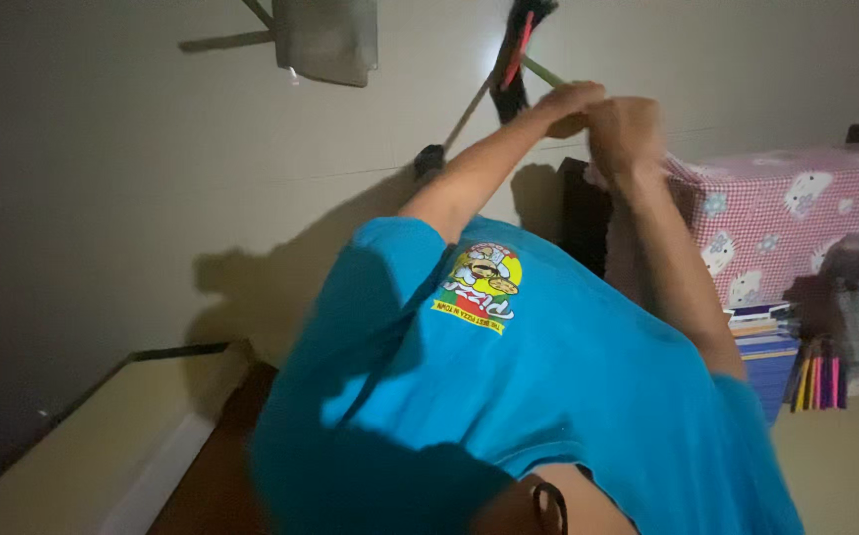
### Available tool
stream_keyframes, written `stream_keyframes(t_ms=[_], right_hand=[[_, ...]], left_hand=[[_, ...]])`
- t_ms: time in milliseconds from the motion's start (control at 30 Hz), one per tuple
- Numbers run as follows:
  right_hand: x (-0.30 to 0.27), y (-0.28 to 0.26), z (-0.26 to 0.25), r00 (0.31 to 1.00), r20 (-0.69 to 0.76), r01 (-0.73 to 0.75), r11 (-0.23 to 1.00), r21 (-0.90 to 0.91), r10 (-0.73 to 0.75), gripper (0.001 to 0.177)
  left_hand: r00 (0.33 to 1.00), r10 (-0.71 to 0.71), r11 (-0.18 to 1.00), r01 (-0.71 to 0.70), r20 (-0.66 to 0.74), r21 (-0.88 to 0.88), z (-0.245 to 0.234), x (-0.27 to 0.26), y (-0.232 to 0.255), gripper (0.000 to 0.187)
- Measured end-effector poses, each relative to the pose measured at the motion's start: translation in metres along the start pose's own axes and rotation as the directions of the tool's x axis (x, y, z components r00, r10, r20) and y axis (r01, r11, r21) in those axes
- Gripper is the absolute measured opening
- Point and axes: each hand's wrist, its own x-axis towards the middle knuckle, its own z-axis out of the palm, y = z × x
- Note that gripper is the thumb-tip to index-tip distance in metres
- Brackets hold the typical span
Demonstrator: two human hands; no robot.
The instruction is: The person sweeps the floor using a broom, pushing debris into a dustpan.
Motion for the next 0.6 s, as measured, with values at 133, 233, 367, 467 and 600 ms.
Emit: stream_keyframes(t_ms=[133,233,367,467,600], right_hand=[[0.066,-0.032,0.009,0.976,-0.189,0.092,0.992,-0.089,-0.108,0.008],[0.102,-0.043,-0.006,0.966,-0.156,0.19,0.977,-0.099,-0.204,0.003],[0.133,-0.057,-0.04,0.93,-0.17,0.301,0.941,-0.157,-0.326,0.004],[0.144,-0.062,-0.06,0.878,-0.264,0.371,0.916,-0.155,-0.4,0.011],[0.156,-0.075,-0.074,0.919,-0.102,0.34,0.896,-0.285,-0.381,0.01]], left_hand=[[0.999,-0.04,0.996,0.038,0.015,0.082,-0.032,-0.008,-0.053,0.025],[0.989,0.028,0.979,0.002,-0.143,0.203,-0.051,-0.028,-0.071,0.028],[0.951,0.107,0.985,-0.061,-0.289,0.163,-0.081,-0.044,-0.091,0.032],[0.969,0.021,0.982,0.027,-0.245,0.189,-0.093,-0.05,-0.1,0.025],[0.958,0.076,0.933,0.03,-0.278,0.358,-0.105,-0.063,-0.108,0.025]])
